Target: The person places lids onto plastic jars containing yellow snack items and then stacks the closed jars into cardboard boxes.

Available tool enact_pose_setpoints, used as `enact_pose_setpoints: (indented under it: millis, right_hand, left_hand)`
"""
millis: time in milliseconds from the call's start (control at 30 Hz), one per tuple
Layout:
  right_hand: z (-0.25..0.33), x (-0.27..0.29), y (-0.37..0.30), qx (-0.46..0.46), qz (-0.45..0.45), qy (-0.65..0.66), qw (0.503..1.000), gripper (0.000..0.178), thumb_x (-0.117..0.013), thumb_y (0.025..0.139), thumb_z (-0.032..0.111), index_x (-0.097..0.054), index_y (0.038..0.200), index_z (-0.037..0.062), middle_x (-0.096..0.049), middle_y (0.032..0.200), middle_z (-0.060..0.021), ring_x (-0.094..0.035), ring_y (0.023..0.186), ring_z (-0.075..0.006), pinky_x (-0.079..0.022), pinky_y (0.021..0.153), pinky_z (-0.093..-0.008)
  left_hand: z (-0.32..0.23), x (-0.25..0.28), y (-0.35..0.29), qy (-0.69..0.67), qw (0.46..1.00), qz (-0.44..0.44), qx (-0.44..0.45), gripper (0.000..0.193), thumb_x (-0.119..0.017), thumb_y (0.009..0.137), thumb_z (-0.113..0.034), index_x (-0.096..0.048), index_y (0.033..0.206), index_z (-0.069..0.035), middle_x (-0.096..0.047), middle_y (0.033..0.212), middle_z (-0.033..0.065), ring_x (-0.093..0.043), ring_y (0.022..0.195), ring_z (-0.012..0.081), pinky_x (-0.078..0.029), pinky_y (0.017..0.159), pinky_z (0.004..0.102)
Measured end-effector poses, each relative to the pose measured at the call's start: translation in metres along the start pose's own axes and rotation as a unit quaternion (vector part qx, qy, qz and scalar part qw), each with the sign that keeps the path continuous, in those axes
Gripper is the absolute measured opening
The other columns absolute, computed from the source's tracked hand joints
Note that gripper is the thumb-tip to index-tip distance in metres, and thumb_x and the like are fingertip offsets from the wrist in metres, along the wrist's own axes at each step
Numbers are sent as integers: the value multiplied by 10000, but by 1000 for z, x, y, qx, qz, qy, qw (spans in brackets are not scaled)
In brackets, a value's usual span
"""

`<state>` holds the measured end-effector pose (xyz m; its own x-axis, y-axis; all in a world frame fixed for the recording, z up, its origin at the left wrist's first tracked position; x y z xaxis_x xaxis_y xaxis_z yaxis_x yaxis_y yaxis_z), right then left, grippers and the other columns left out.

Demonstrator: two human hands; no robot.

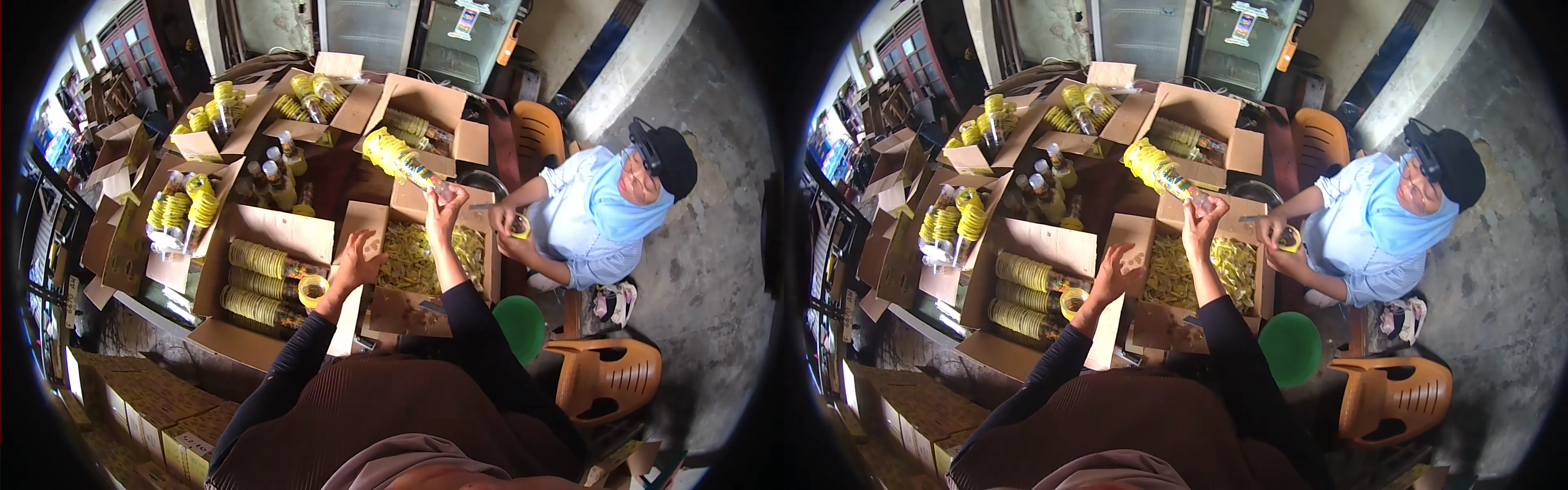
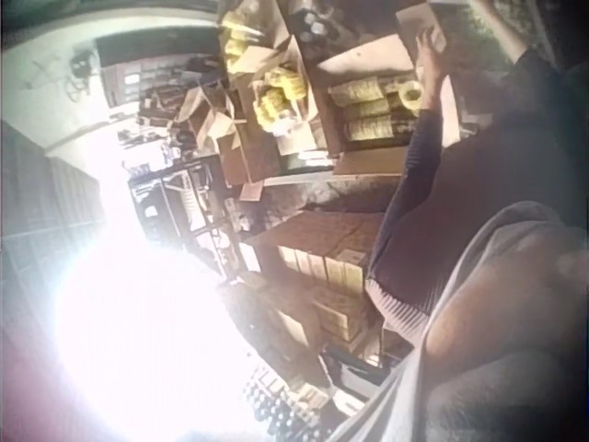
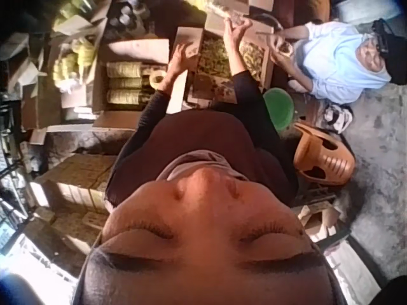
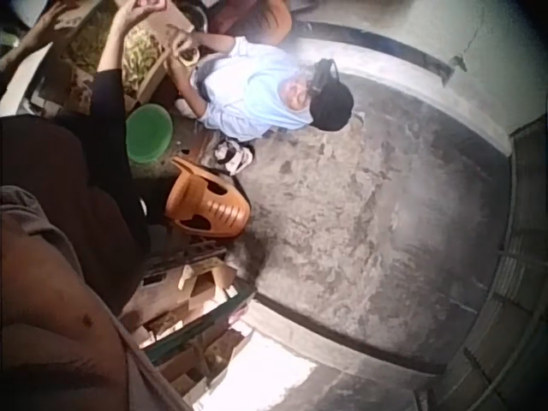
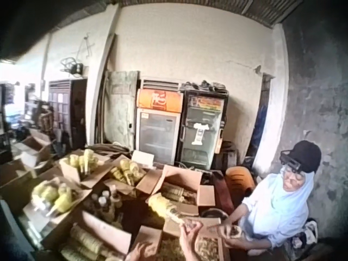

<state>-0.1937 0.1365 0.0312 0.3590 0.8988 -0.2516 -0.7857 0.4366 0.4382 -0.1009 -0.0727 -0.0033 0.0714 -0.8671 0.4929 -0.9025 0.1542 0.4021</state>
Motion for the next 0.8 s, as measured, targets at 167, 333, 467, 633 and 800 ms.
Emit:
enact_pose_setpoints:
  millis: [167,333,467,633,800]
  right_hand:
    - [-90,-22,-30,-141,-46,148,978,507,-689,853,78,-272,1142,81,-396,1154,-106,-509,992,-171,-499,837,-292]
    - [-144,-3,-70,-351,-56,18,934,552,-733,827,157,-297,1162,110,-453,1192,-95,-536,1035,-193,-501,836,-362]
    - [-139,-1,-78,-367,-41,7,929,483,-735,824,164,-381,1147,106,-518,1071,-34,-576,907,-147,-503,811,-301]
    - [-115,-7,-66,-328,1,120,937,294,-685,857,106,-541,1111,73,-548,1015,3,-583,922,-130,-521,780,-278]
    - [-121,-1,-71,-375,59,73,922,354,-700,851,121,-497,1136,66,-549,972,-1,-598,861,-129,-523,760,-269]
  left_hand:
    - [10,26,-31,-26,998,31,39,499,-748,803,-191,-541,1247,-97,-499,1268,123,-546,1144,287,-531,874,408]
    - [3,53,-58,-49,991,42,120,463,-728,825,-177,-554,1237,-59,-545,1239,124,-565,1139,281,-522,899,399]
    - [3,65,-66,-62,990,24,126,415,-714,824,-168,-576,1187,-23,-578,1156,146,-609,1017,297,-520,828,387]
    - [10,66,-71,-70,989,26,132,411,-713,821,-161,-577,1181,-18,-591,1128,144,-612,1014,301,-518,836,381]
    - [3,68,-65,-66,989,35,127,413,-715,818,-158,-577,1183,-23,-593,1136,145,-611,1026,297,-517,843,381]
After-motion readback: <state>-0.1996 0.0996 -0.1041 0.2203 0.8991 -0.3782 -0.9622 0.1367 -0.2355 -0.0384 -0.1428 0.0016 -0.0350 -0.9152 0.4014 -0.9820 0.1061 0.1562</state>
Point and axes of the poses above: each hand's wrist, its own y-axis towards the middle knuckle, its own x-axis out of the back of the hand, z = x × y, the point moved 3 cm from there along y, towards the middle knuckle
